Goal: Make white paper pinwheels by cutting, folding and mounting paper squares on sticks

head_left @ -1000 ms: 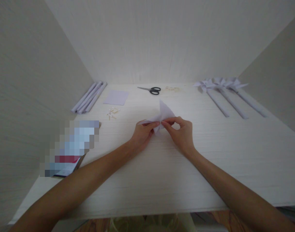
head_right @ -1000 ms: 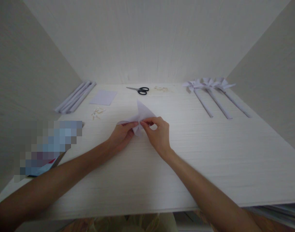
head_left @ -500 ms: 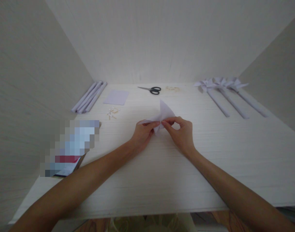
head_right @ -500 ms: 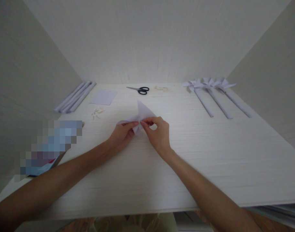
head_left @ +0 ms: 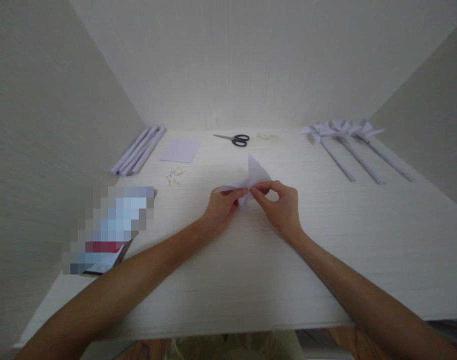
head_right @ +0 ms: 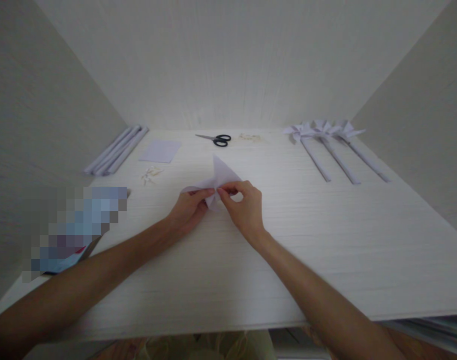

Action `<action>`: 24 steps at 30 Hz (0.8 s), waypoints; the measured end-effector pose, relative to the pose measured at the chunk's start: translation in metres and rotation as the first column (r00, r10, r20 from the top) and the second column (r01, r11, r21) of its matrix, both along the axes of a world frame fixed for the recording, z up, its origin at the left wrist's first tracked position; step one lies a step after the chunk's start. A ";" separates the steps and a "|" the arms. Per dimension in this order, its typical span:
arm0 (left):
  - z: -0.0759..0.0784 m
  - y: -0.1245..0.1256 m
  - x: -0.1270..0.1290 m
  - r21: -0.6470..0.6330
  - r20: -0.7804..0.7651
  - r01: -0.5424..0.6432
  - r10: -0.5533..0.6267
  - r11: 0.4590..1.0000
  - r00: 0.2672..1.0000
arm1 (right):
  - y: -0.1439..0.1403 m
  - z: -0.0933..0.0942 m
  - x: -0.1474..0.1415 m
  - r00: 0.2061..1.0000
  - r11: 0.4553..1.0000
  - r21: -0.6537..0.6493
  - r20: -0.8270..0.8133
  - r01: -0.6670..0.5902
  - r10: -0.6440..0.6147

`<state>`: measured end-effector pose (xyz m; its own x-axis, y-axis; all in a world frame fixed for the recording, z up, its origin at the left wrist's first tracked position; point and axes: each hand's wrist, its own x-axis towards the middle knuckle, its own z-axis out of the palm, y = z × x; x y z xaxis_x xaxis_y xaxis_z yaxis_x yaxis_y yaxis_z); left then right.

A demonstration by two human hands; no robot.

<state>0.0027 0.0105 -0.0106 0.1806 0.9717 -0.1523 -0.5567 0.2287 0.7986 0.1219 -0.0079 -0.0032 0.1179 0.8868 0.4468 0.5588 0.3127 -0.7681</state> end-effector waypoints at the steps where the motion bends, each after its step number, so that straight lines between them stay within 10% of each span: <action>1: 0.000 0.000 0.000 0.002 0.001 0.001 -0.001 1.000 1.000 | 0.000 0.000 0.000 1.000 1.000 -0.001 0.000 0.002 -0.002; 24: -0.005 0.001 0.000 0.001 -0.076 -0.032 0.032 0.999 0.997 | -0.001 0.001 -0.003 1.000 1.000 -0.012 -0.017 0.015 -0.015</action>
